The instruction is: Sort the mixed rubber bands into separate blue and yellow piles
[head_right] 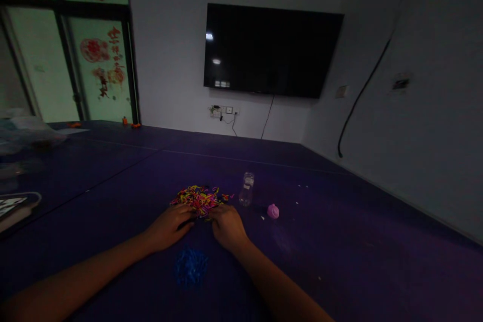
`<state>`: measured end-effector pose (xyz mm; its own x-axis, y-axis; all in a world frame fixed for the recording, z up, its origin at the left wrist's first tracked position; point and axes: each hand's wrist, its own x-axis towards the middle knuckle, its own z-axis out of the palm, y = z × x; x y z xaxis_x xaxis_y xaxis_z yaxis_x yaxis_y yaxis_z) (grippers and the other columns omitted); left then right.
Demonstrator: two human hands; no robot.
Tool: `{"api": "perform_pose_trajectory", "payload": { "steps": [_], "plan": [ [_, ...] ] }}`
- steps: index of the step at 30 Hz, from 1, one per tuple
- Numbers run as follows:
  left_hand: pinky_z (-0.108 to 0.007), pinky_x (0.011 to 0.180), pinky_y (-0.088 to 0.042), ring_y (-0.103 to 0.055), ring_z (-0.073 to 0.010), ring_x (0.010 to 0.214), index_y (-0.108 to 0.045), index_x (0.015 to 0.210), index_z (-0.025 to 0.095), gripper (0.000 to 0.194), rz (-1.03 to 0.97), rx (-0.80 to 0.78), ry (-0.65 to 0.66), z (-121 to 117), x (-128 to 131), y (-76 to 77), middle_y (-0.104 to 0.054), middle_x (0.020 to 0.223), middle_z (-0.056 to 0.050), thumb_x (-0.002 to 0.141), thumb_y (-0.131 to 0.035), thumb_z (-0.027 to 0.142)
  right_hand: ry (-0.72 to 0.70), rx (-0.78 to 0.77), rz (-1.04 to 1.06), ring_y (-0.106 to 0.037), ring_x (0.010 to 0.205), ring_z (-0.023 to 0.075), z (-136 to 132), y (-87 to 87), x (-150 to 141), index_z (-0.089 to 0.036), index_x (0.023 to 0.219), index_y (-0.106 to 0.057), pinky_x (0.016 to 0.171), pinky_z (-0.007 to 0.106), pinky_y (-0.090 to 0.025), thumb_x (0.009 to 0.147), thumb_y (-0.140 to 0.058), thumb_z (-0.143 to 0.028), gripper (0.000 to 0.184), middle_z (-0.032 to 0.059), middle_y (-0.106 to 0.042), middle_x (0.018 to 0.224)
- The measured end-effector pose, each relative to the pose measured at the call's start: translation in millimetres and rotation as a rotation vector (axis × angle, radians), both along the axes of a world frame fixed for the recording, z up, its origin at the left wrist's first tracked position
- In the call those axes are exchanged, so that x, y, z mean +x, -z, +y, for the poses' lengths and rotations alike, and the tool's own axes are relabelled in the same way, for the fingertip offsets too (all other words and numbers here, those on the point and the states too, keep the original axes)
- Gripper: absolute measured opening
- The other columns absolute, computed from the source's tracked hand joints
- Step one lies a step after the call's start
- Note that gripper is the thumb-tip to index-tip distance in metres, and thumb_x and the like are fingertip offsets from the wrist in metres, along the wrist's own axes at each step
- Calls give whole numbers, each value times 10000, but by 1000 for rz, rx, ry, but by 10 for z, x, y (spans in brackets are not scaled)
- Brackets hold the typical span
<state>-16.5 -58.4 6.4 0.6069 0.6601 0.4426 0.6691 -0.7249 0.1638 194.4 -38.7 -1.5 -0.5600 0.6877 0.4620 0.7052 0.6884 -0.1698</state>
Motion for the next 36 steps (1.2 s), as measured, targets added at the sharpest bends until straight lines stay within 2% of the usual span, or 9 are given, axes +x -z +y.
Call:
{"api": "perform_pose_trajectory", "payload": {
  "steps": [13,18,24,29,36],
  "plan": [
    [-365,863,-403,-541,-225,979,-601,1031,191,204,38,-8,3,82,-6,58,-610,1028,-71,849,-523,242,-14,-24,-4,-585,933,185,-4,-39,28,-197,849,-689,876,311,-401,715,-413,-56,338,49,-676,925],
    [-366,867,-400,-537,-229,988,-597,1034,182,209,57,-18,-4,64,6,28,-612,1028,-78,847,-523,239,-18,-10,-2,-600,892,178,9,-29,35,-194,786,-694,853,296,-417,710,-399,-55,336,46,-681,900],
    [-358,857,-405,-548,-226,952,-609,983,171,174,68,-16,-10,35,32,-30,-616,983,-76,842,-523,225,-20,-21,-38,-594,899,188,22,-17,44,-182,812,-697,850,310,-417,723,-404,-60,330,56,-672,921],
    [-341,832,-413,-550,-222,921,-616,931,151,147,89,-21,-9,9,44,-80,-615,935,-78,832,-529,216,36,-49,-49,-578,918,191,19,-9,37,-178,869,-690,867,313,-402,732,-410,-60,334,59,-660,954],
    [-347,830,-420,-546,-225,923,-616,917,154,139,90,-19,-17,11,47,-83,-613,940,-76,829,-530,219,8,5,-33,-577,909,200,43,14,43,-166,913,-679,835,317,-430,719,-390,-33,372,74,-646,958]
  ]
}}
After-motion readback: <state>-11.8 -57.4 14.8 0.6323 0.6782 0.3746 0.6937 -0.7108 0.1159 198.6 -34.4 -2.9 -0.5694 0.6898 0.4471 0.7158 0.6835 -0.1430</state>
